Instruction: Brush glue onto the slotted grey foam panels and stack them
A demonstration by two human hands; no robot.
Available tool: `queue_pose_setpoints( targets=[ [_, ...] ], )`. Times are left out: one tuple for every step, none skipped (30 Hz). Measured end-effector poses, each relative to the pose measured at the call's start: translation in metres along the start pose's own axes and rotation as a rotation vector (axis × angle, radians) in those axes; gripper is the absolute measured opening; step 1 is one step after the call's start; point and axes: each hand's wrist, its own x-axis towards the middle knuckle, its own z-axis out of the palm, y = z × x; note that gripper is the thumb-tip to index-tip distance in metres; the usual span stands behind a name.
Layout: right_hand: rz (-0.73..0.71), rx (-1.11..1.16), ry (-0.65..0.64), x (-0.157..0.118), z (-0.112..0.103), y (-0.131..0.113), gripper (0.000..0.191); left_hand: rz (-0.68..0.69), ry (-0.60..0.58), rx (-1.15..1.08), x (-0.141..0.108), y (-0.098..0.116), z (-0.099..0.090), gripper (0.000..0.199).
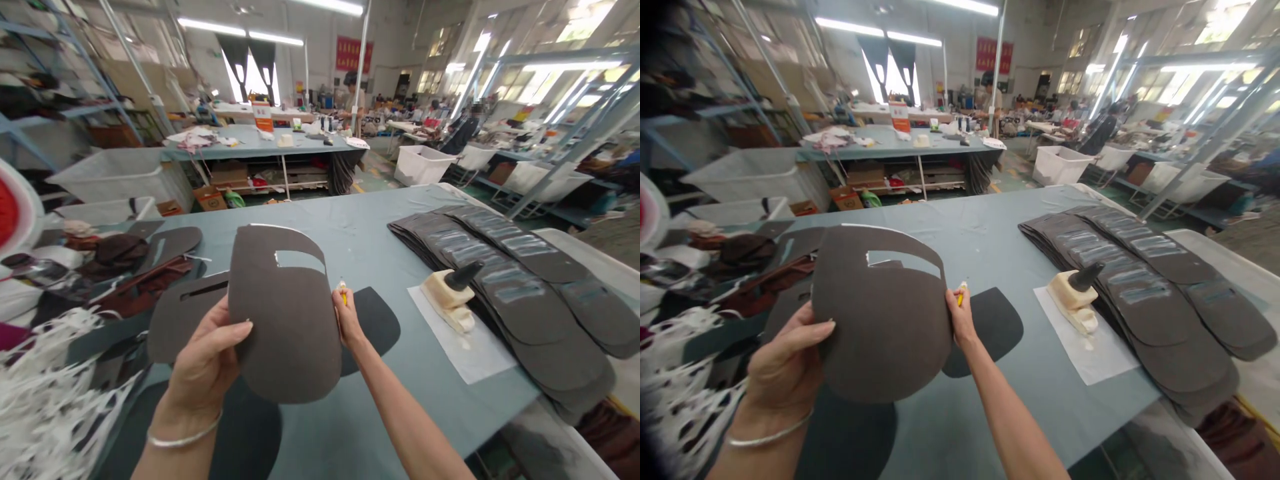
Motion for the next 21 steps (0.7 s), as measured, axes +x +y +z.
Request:
queue_pose_setpoints(
  targets=[
    [0.022, 0.031, 0.010, 0.001, -0.016, -0.001, 0.038, 0.001, 0.056, -0.039, 0.003, -0.012, -0.002, 0.041],
    [0.037, 0.055, 0.026, 0.003, -0.033, -0.002, 0.038, -0.004, 0.110, -0.073, 0.006, -0.025, -0.005, 0.042],
    [0.041, 0.066, 0.052, 0.006, -0.050, -0.003, 0.040, -0.017, 0.161, -0.103, 0.009, -0.039, -0.008, 0.042],
    [0.033, 0.061, 0.087, 0.009, -0.068, -0.006, 0.042, -0.037, 0.202, -0.132, 0.013, -0.055, -0.012, 0.041],
    [0.010, 0.035, 0.129, 0.012, -0.086, -0.011, 0.045, -0.058, 0.232, -0.165, 0.017, -0.072, -0.016, 0.038],
    [-0.031, -0.013, 0.175, 0.017, -0.104, -0.018, 0.046, -0.080, 0.246, -0.199, 0.021, -0.091, -0.019, 0.034],
    [-0.092, -0.083, 0.217, 0.021, -0.121, -0.029, 0.045, -0.101, 0.249, -0.228, 0.027, -0.111, -0.021, 0.031],
    [-0.174, -0.174, 0.254, 0.026, -0.138, -0.044, 0.043, -0.119, 0.246, -0.240, 0.034, -0.132, -0.022, 0.031],
    [-0.273, -0.287, 0.280, 0.031, -0.154, -0.063, 0.041, -0.137, 0.241, -0.212, 0.043, -0.154, -0.022, 0.036],
    [-0.382, -0.416, 0.297, 0.035, -0.168, -0.084, 0.039, -0.160, 0.233, -0.113, 0.053, -0.176, -0.020, 0.043],
    [-0.503, -0.558, 0.313, 0.040, -0.180, -0.108, 0.037, -0.168, 0.249, 0.066, 0.064, -0.198, -0.017, 0.049],
    [-0.620, -0.702, 0.314, 0.044, -0.189, -0.132, 0.035, -0.164, 0.292, 0.327, 0.076, -0.219, -0.013, 0.054],
    [-0.732, -0.827, 0.338, 0.049, -0.195, -0.155, 0.035, -0.146, 0.312, 0.591, 0.087, -0.237, -0.009, 0.055],
    [-0.827, -0.926, 0.364, 0.052, -0.200, -0.177, 0.034, -0.131, 0.336, 0.706, 0.098, -0.254, -0.004, 0.051],
    [-0.900, -1.015, 0.372, 0.056, -0.202, -0.195, 0.034, -0.111, 0.345, 0.810, 0.109, -0.268, 0.001, 0.043],
    [-0.962, -1.083, 0.379, 0.059, -0.203, -0.209, 0.033, -0.090, 0.343, 0.875, 0.118, -0.280, 0.006, 0.034],
    [-1.003, -1.135, 0.370, 0.061, -0.203, -0.220, 0.033, -0.070, 0.336, 0.917, 0.127, -0.290, 0.011, 0.025],
    [-1.030, -1.169, 0.350, 0.063, -0.202, -0.226, 0.032, -0.051, 0.321, 0.972, 0.134, -0.297, 0.016, 0.017],
    [-1.047, -1.182, 0.324, 0.065, -0.200, -0.228, 0.032, -0.034, 0.307, 1.027, 0.140, -0.304, 0.021, 0.011],
    [-1.050, -1.177, 0.294, 0.067, -0.199, -0.227, 0.032, -0.022, 0.295, 1.078, 0.144, -0.309, 0.025, 0.008],
    [-1.041, -1.159, 0.266, 0.068, -0.198, -0.225, 0.032, -0.014, 0.286, 1.125, 0.148, -0.314, 0.029, 0.007]
  ],
)
